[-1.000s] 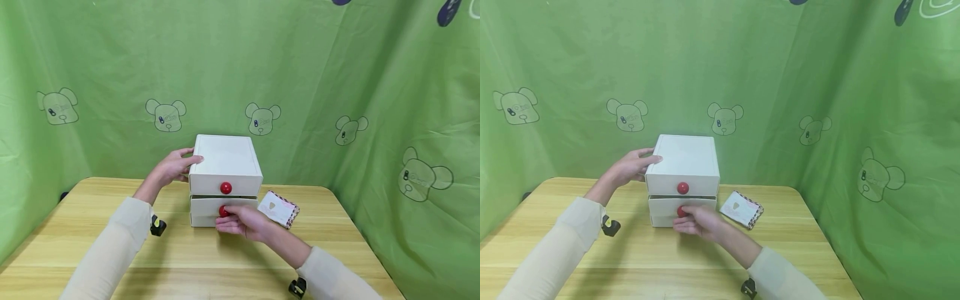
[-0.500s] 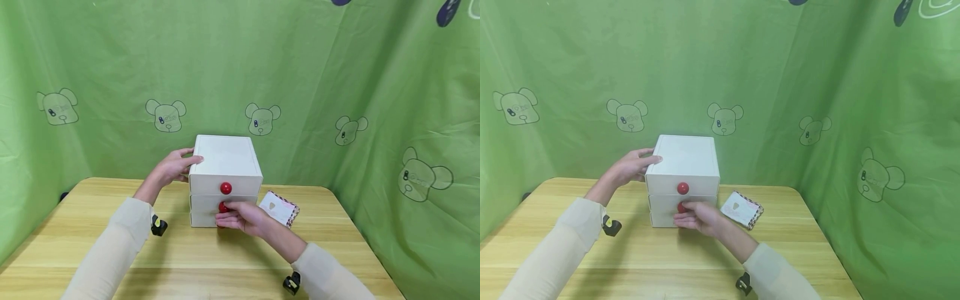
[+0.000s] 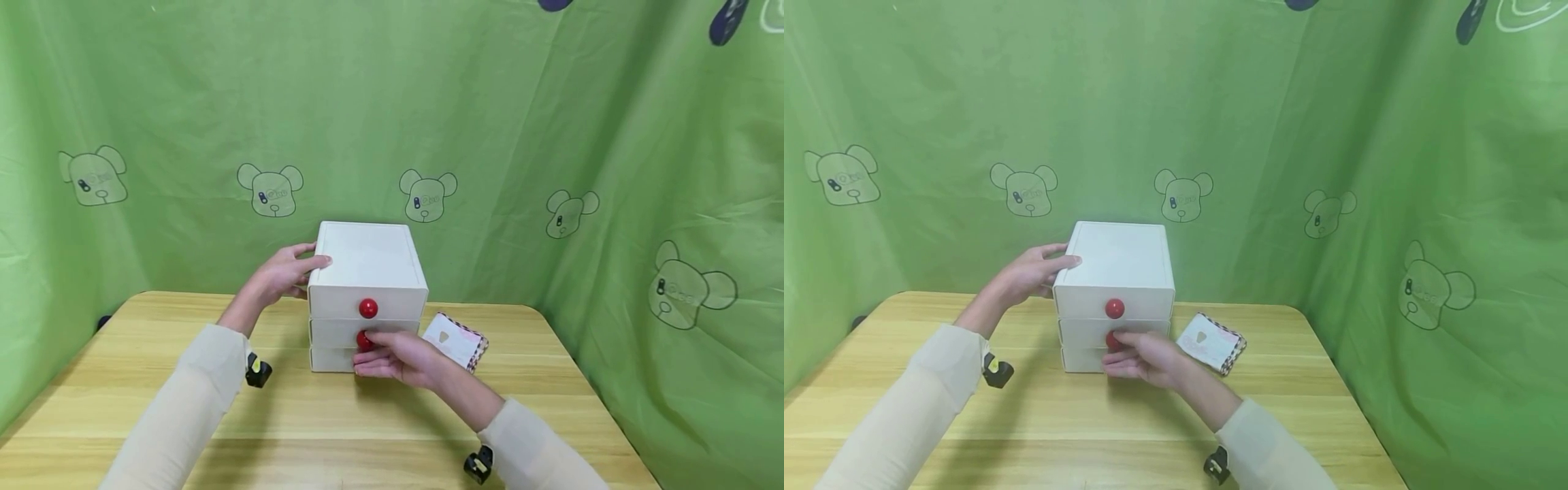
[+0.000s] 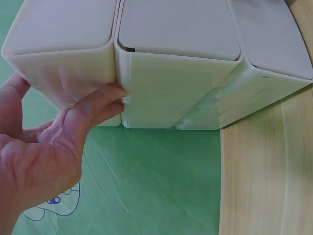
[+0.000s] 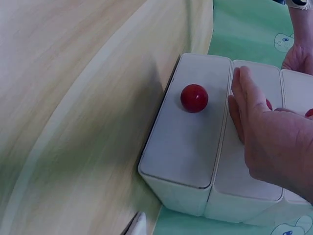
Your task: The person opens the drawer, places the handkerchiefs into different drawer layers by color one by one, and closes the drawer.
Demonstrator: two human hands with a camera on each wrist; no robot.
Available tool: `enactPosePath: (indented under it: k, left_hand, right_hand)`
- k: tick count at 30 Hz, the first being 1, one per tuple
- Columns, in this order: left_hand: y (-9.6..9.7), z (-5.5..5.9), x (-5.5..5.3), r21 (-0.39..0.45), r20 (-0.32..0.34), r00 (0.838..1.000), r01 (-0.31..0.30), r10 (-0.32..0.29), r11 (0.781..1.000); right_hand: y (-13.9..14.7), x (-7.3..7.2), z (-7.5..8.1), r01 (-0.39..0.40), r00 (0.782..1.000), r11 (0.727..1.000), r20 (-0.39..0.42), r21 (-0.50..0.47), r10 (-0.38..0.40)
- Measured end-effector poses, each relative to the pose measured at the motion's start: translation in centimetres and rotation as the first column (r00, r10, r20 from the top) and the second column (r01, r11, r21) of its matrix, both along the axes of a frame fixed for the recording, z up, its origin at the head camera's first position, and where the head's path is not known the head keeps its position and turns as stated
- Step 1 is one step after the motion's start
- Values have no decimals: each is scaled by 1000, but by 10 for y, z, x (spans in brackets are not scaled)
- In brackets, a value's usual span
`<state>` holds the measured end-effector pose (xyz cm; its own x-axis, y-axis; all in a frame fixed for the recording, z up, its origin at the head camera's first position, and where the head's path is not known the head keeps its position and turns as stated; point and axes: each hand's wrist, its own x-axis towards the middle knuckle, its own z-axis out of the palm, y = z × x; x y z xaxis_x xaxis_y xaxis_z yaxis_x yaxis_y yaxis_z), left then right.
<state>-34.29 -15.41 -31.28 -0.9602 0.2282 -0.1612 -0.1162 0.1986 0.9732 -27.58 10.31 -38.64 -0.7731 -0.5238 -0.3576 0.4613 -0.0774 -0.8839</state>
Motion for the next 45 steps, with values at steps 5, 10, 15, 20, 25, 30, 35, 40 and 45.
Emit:
enactPosePath:
  k: [5, 10, 15, 20, 25, 30, 35, 40, 45]
  left_hand:
    - [-1, -1, 1, 1, -9, 1000, -11, 11, 1000]
    - [-1, -1, 1, 3, -11, 1000, -21, 21, 1000]
    - [-1, 0, 1, 6, -10, 1000, -17, 17, 1000]
    - [0, 0, 1, 6, -11, 1000, -18, 19, 1000]
    - [0, 0, 2, 3, -13, 1000, -17, 17, 1000]
    - [1, -1, 2, 8, -14, 1000, -9, 9, 1000]
    - [1, -2, 1, 8, -10, 1000, -12, 12, 1000]
    - [-1, -1, 2, 8, -2, 1000, -27, 27, 1000]
    - [-1, 0, 1, 5, -6, 1000, -21, 21, 1000]
  right_hand:
    - [8, -1, -7, -78, 997, 996, -17, 33, 78]
    - [15, 0, -17, -89, 996, 994, -24, 57, 91]
    - [19, 0, -29, -47, 999, 997, 0, 54, 47]
    - [18, 0, -40, -56, 998, 997, 21, 50, 55]
    - [10, 1, -47, -28, 999, 999, 43, 24, 27]
    - [-1, 1, -52, 54, 995, 998, 84, 13, -55]
    - [-10, 0, -56, 106, 989, 994, 99, 15, -107]
    - [-14, -1, -58, 120, 989, 992, 79, 36, -122]
    - [-15, -2, -60, 132, 989, 990, 63, 40, -134]
